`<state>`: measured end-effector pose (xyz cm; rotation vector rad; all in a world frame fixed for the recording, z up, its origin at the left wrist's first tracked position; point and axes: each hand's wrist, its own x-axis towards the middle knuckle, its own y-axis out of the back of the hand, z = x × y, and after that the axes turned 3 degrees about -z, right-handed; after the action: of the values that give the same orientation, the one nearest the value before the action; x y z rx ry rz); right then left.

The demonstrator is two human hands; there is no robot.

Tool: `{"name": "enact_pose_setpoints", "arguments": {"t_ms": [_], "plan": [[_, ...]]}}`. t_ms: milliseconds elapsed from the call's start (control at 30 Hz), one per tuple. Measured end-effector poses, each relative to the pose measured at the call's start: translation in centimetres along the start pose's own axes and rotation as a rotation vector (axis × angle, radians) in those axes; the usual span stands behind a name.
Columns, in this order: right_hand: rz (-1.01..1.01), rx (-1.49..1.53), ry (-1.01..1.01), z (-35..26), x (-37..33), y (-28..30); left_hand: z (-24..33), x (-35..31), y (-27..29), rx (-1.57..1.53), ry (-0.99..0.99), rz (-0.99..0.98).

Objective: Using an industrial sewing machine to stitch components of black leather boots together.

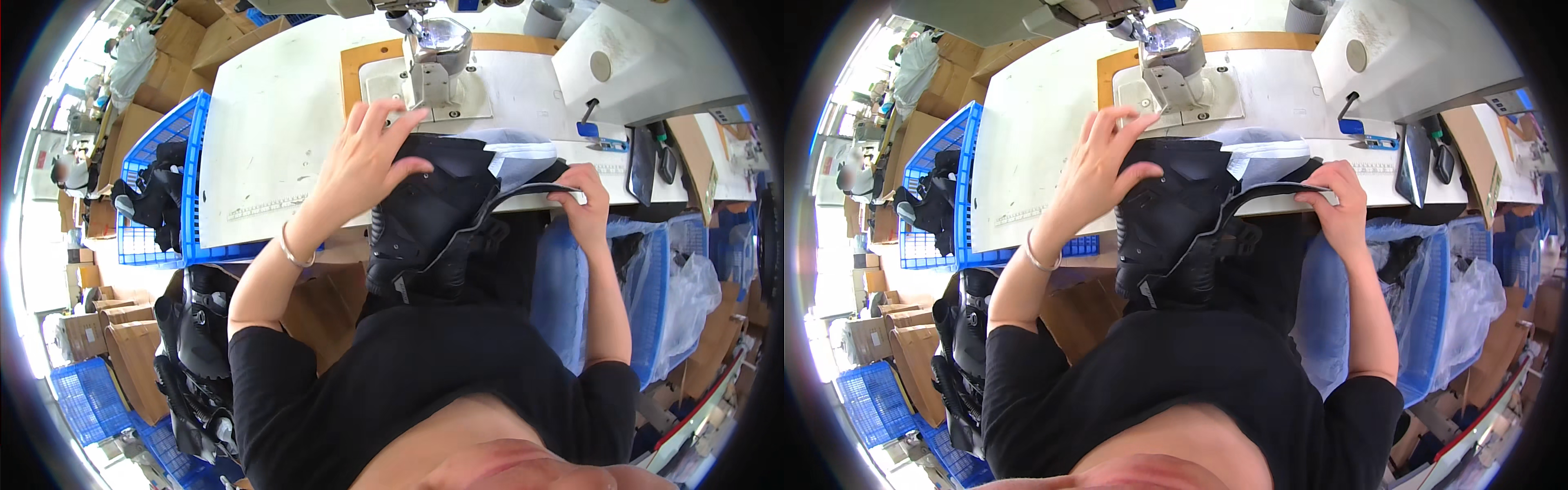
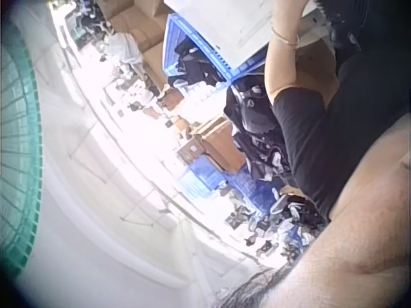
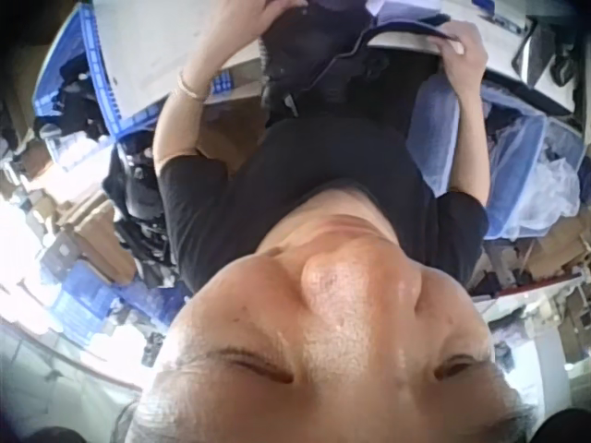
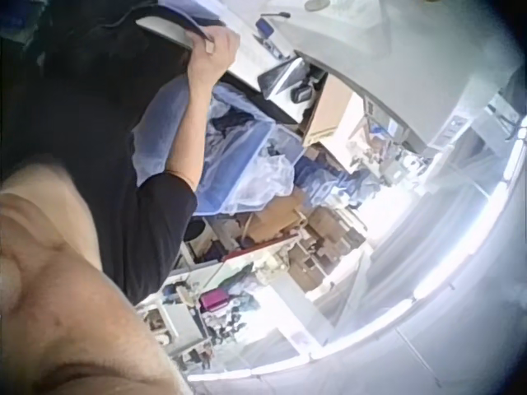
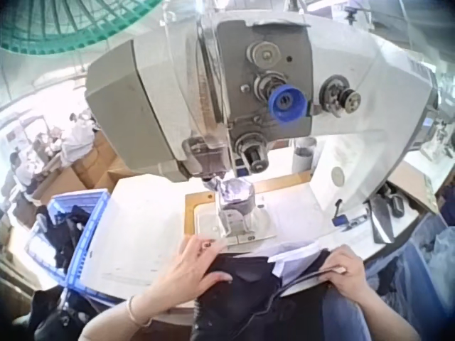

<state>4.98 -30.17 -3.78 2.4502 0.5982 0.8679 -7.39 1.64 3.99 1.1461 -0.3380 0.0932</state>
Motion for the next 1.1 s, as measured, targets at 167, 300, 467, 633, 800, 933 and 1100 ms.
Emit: {"name": "enact_pose_setpoints", "arguments": {"t_ms": [167,300,467,633,800,933,1100], "plan": [[-0.368,0.076,0.041,-0.6,2.2,3.3,-0.9,2.0,-2.2,-0.061,-0.219,-0.095],[-0.53,0.561,-0.259,-4.4,5.6,3.7,0.6,1.6,-2.5,-0.002,-0.215,-0.056],[-0.872,0.055,-0.254,-7.7,12.1,0.1,0.6,3.1,-0.8,-0.258,0.149,-0.41],[-1.064,-0.221,-0.08,-11.0,13.0,-2.9,-0.5,6.1,1.2,-0.388,0.512,-0.889],[-0.566,-0.698,0.58,-18.5,7.0,-6.9,-2.7,6.0,0.1,-0.444,0.662,-0.952],[-0.462,-0.889,0.714,-21.7,3.0,-12.5,-1.9,3.7,-2.9,0.07,0.397,-0.736],[-0.849,-0.464,0.634,-19.0,6.8,-5.9,0.3,0.1,-4.9,0.094,0.245,-0.115]]}}
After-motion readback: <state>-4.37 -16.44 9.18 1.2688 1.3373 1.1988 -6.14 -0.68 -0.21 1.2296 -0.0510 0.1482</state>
